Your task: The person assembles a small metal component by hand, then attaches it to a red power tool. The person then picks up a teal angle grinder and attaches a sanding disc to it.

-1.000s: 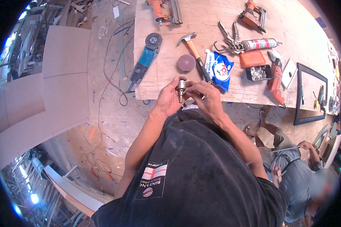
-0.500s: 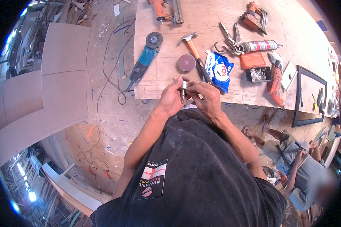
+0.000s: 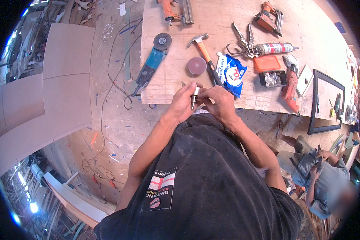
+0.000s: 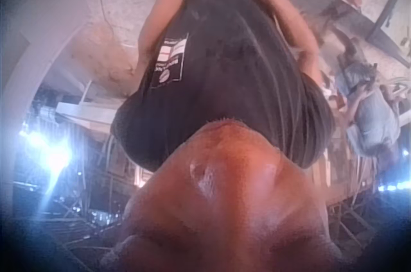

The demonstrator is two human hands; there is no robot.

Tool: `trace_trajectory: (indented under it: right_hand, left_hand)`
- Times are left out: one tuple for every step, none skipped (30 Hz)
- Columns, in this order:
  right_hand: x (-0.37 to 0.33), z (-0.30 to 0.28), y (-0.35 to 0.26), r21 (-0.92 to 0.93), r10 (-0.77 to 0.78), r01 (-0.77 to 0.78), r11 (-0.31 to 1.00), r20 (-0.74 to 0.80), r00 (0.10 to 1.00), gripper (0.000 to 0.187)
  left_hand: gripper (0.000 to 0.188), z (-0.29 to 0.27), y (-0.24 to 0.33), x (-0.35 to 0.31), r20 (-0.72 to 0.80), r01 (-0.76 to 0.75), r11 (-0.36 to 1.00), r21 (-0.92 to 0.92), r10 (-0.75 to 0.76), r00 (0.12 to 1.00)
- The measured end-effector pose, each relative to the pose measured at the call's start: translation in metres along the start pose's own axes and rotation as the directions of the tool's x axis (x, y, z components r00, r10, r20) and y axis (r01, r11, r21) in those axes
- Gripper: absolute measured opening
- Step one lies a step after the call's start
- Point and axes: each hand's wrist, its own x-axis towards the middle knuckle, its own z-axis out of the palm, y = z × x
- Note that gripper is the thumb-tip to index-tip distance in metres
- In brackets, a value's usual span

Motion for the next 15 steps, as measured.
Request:
trace_trajectory:
  right_hand:
    - [-0.001, 0.001, 0.001, 0.064, 0.064, -0.064, 0.996, -0.004, 0.998, 0.017]
    - [-0.001, 0.003, 0.001, 0.128, 0.128, -0.127, 0.984, -0.004, 0.992, 0.018]
    - [-0.001, 0.003, 0.001, 0.191, 0.191, -0.188, 0.963, 0.002, 0.982, 0.018]
    - [-0.001, 0.004, 0.001, 0.128, 0.149, -0.147, 0.981, -0.004, 0.989, 0.018]
    - [0.0, 0.004, 0.0, 0.064, 0.106, -0.105, 0.992, -0.006, 0.994, 0.019]
    - [-0.001, 0.004, 0.0, -0.001, 0.064, -0.064, 0.998, -0.007, 0.998, 0.019]
    - [-0.002, 0.005, 0.001, -0.003, 0.065, -0.065, 0.998, 0.014, 0.998, 0.021]
    - [-0.003, 0.006, 0.002, -0.005, 0.066, -0.066, 0.998, 0.035, 0.997, 0.022]
    - [-0.004, 0.005, 0.004, -0.011, 0.065, -0.064, 0.998, 0.052, 0.997, 0.023]
    - [-0.005, 0.006, 0.003, -0.083, 0.089, -0.08, 0.993, 0.114, 0.99, 0.024]
    - [-0.009, 0.007, 0.0, -0.156, 0.118, -0.091, 0.984, 0.173, 0.978, 0.025]
    - [-0.009, 0.006, 0.001, -0.233, 0.145, -0.091, 0.968, 0.226, 0.963, 0.026]
    - [-0.01, 0.007, 0.004, -0.203, 0.125, -0.072, 0.977, 0.266, 0.956, 0.027]
    - [-0.012, 0.006, 0.005, -0.229, 0.087, -0.025, 0.973, 0.267, 0.96, 0.026]
    - [-0.011, 0.005, 0.0, -0.255, 0.047, 0.024, 0.967, 0.271, 0.961, 0.025]
  left_hand:
    - [0.029, 0.001, -0.001, 0.0, -0.016, -0.001, 1.0, 0.006, 0.001, 1.0]
    - [0.029, 0.003, -0.002, 0.0, -0.024, -0.013, 1.0, 0.003, 0.013, 1.0]
    - [0.03, 0.003, -0.004, 0.0, -0.033, -0.026, 1.0, -0.001, 0.026, 0.999]
    - [0.03, 0.004, -0.004, -0.001, -0.042, -0.039, 0.999, -0.004, 0.039, 0.998]
    - [0.03, 0.002, -0.005, 0.0, -0.045, -0.037, 0.999, -0.016, 0.036, 0.998]
    - [0.03, 0.0, -0.006, 0.0, -0.046, -0.033, 0.999, -0.029, 0.031, 0.998]
    - [0.029, -0.003, -0.007, 0.001, -0.047, -0.028, 0.999, -0.041, 0.026, 0.999]
    - [0.03, -0.005, -0.008, 0.001, -0.058, -0.019, 0.999, -0.051, 0.016, 0.998]
    - [0.031, -0.005, -0.007, 0.002, -0.063, -0.011, 0.998, -0.06, 0.007, 0.998]
    - [0.031, -0.005, -0.006, 0.003, -0.068, -0.002, 0.998, -0.069, -0.003, 0.998]
    - [0.033, -0.011, -0.008, 0.002, -0.066, 0.038, 0.995, -0.091, -0.044, 0.997]
    - [0.034, -0.017, -0.011, 0.004, -0.056, 0.073, 0.991, -0.112, -0.079, 0.995]
    - [0.036, -0.011, -0.008, 0.004, -0.042, 0.108, 0.986, -0.128, -0.114, 0.993]
    - [0.038, -0.003, -0.007, 0.003, -0.158, 0.136, 0.989, -0.061, -0.144, 0.977]
    - [0.038, -0.009, -0.009, 0.003, -0.113, 0.167, 0.983, -0.082, -0.175, 0.978]
